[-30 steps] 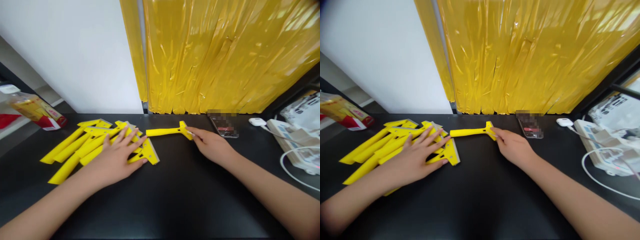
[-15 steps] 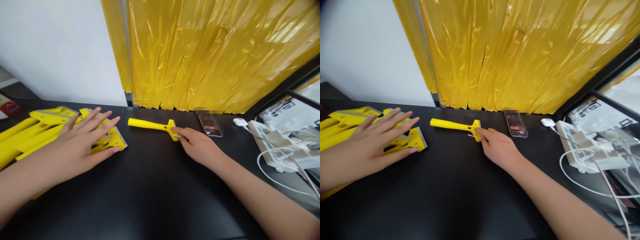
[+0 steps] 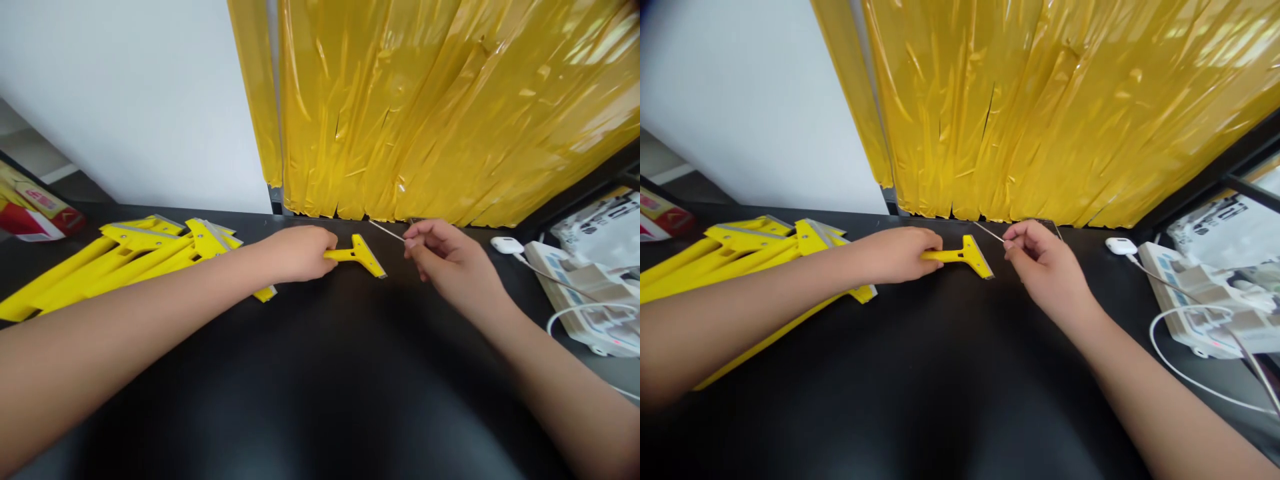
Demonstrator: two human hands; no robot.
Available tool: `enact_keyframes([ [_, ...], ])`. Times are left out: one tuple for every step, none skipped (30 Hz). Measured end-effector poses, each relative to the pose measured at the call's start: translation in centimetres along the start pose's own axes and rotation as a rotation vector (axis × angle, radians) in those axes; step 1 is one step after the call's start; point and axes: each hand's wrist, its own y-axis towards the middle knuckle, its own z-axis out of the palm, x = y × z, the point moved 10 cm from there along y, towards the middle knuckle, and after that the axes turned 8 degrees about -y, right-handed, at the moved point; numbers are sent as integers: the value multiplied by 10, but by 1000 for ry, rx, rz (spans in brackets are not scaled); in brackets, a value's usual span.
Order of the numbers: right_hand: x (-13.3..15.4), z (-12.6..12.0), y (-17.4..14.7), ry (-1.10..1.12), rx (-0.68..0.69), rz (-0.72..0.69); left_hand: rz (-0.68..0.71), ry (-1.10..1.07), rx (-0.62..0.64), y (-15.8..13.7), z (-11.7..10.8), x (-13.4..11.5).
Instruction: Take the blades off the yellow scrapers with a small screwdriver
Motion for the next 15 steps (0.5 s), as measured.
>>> enact_keyframes([
  [4,-4,0,70,-22,-7,-37,-87,34,-6,5,0],
  [8,-8,-1,141,-40,-11,-79,-183,74,-14,12,0],
  [12,-11,-2,216,-53,-13,-118,-279,110,-25,21,0],
  [17,-13,-5,294,-60,-13,-146,-370,134,-37,29,-2],
  [22,-15,-8,365,-64,-13,-169,-447,144,-50,38,-4],
  [27,-16,-12,431,-65,-17,-200,-566,152,-62,47,-6],
  [34,-17,-17,478,-75,-29,-288,-851,133,-75,57,-4],
  [41,-20,-23,497,-94,-48,-368,-1088,128,-86,69,-2],
  [48,-22,-30,481,-122,-68,-409,-1256,135,-96,79,-4],
  [54,-27,-38,415,-173,-81,-429,-1378,150,-102,86,-6],
  [58,-30,-45,317,-207,-82,-428,-1480,139,-107,90,-7],
  [61,-33,-52,204,-245,-76,-428,-1569,127,-109,91,-7],
  [64,-35,-58,99,-270,-80,-428,-1630,122,-111,92,-6],
  [69,-34,-62,18,-262,-118,-427,-1666,123,-112,92,-4],
  [73,-33,-65,-46,-247,-172,-425,-1683,129,-112,92,-3],
])
